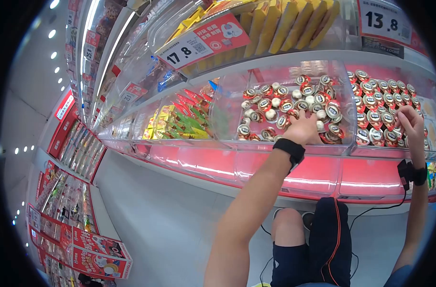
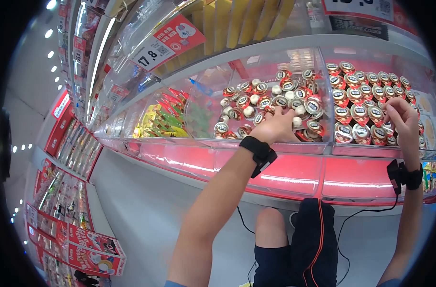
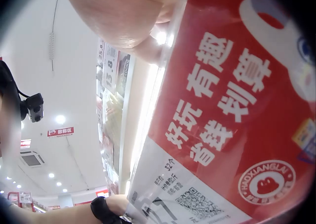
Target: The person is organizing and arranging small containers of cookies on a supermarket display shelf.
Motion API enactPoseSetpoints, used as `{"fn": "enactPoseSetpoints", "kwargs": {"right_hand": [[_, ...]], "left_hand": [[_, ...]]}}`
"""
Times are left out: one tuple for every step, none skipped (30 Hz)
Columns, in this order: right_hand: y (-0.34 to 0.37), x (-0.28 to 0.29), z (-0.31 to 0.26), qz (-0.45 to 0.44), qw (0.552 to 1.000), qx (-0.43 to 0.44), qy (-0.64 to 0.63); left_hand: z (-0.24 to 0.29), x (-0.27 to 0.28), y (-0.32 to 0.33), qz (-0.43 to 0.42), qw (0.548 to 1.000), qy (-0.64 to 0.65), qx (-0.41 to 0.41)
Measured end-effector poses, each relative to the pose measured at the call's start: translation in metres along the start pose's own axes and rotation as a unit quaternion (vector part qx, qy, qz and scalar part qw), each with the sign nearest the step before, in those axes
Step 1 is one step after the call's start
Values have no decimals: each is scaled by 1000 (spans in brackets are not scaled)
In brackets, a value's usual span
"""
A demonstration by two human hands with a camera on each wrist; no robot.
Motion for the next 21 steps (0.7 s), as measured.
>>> {"fn": "enactPoseSetpoints", "kwargs": {"right_hand": [[0, 0, -2, -13, 1000, -3, -2], [-2, 3, 6, -5, 1000, 3, 11], [-1, 5, 9, 0, 1000, -17, 3], [1, 5, 10, 11, 999, -37, -2], [2, 1, 6, 3, 1000, -18, 4], [2, 1, -1, 3, 1000, 5, 15], [0, 3, -9, 6, 999, 30, 29], [0, 4, -15, 2, 999, 26, 43], [1, 3, -21, -5, 998, 20, 56], [3, 2, -23, -13, 998, 13, 68], [3, 3, -17, -2, 998, 7, 56], [3, 4, -6, 8, 999, -1, 47], [4, 5, -1, 22, 999, -9, 42], [5, 3, -1, 40, 998, 9, 49], [5, 3, -4, 23, 999, 0, 44], [4, 3, -7, 7, 999, -6, 38], [5, 0, -14, 9, 1000, -3, 24], [6, -3, -19, 9, 1000, -1, 7], [7, -4, -20, 17, 1000, 4, 4], [6, -4, -21, 15, 1000, -1, 10], [7, -3, -22, 11, 1000, -5, 5]], "left_hand": [[-1, -7, -7, 21, 1000, -6, 2], [-8, -15, -12, 41, 999, -8, 14], [-9, -16, -8, 38, 999, 28, 25], [-6, -13, -5, 38, 997, 60, 30], [-5, -14, -6, 44, 997, 60, 36], [-3, -12, -4, 32, 997, 57, 42], [0, -8, -1, 24, 997, 53, 44], [1, -4, 1, 15, 998, 49, 47], [1, -1, 4, 14, 998, 46, 45], [-2, -1, 4, 24, 998, 42, 38], [-4, -2, 3, 32, 998, 40, 31], [-4, -4, 3, 40, 998, 40, 22], [-3, -2, 7, 66, 995, 63, 32], [-3, 0, 11, 77, 995, 68, 20], [-3, -1, 11, 79, 995, 66, 0], [-2, 1, 10, 86, 994, 63, -20], [0, 2, 10, 89, 995, 50, -25], [2, 1, 11, 90, 995, 36, -27], [2, -1, 8, 86, 995, 39, -22], [1, -2, 6, 78, 996, 36, -22], [1, -4, 5, 82, 995, 45, -39]]}}
Point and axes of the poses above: each hand's wrist, its own y-axis away from the middle knuckle, its own x-axis out of the back of the hand, z = x × y, the point moved 2 cm from there along -y, towards the middle knuckle, and after that the axes turned 1 degree about y, right-handed, at the moved point
